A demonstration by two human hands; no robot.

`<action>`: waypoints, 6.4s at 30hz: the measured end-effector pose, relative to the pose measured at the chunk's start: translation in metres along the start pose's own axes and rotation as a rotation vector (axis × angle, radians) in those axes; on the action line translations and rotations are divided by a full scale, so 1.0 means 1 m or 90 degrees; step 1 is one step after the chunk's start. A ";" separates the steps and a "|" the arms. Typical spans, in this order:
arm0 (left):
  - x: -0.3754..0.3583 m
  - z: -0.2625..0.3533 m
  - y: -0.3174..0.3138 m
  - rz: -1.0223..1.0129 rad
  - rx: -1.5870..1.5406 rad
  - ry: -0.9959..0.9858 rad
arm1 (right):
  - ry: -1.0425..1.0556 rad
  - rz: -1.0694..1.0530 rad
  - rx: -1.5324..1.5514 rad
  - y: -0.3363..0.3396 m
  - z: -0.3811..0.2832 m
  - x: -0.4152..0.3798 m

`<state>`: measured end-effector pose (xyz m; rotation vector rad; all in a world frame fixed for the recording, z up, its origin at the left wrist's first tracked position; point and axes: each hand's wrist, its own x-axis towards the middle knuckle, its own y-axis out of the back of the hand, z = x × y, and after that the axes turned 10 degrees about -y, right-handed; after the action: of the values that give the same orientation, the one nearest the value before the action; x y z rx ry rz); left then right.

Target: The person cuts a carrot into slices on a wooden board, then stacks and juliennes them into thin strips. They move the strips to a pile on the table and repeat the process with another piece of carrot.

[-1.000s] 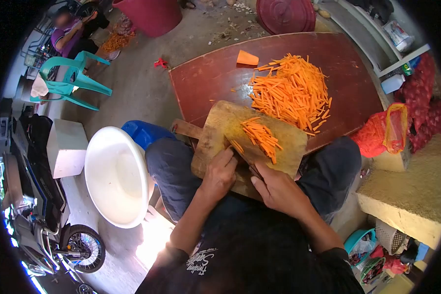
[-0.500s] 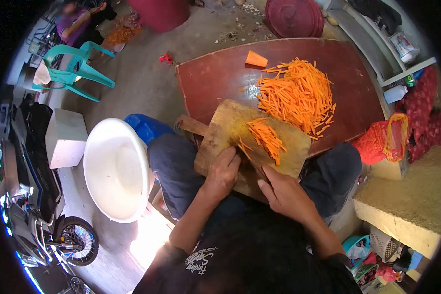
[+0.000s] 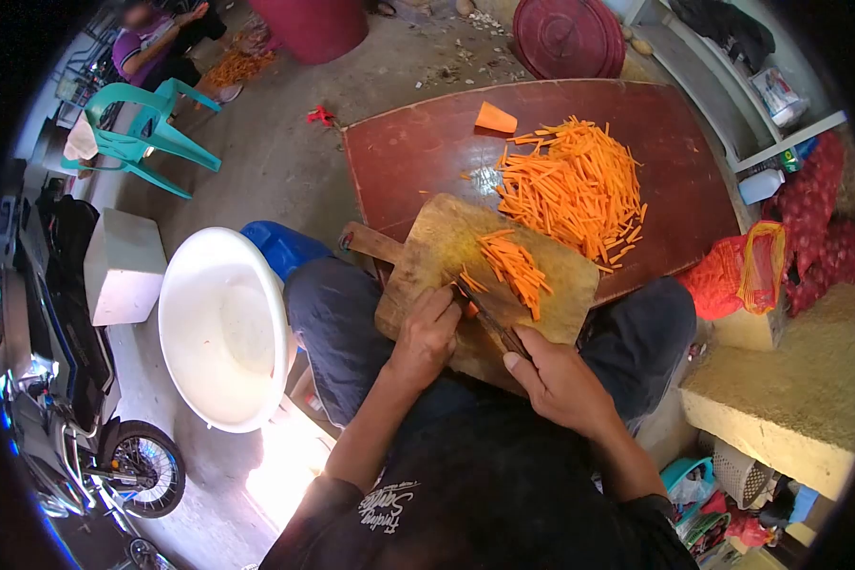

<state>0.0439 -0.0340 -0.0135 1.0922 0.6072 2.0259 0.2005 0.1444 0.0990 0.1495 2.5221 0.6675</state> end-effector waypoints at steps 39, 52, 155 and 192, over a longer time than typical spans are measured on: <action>-0.003 -0.003 -0.008 0.074 0.003 0.018 | 0.026 0.029 0.011 -0.008 0.007 0.007; 0.001 -0.004 -0.007 0.092 0.058 -0.007 | 0.040 0.007 -0.017 -0.010 0.000 0.012; 0.022 -0.004 -0.010 0.033 0.223 0.052 | 0.184 0.162 0.137 0.123 0.101 0.116; 0.134 -0.067 0.020 0.003 0.085 0.191 | 0.273 -0.170 -0.184 0.099 0.088 0.088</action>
<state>-0.0691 0.0554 0.0315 0.8684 0.9046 2.1976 0.1677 0.2891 0.0419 -0.4722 2.7295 1.0280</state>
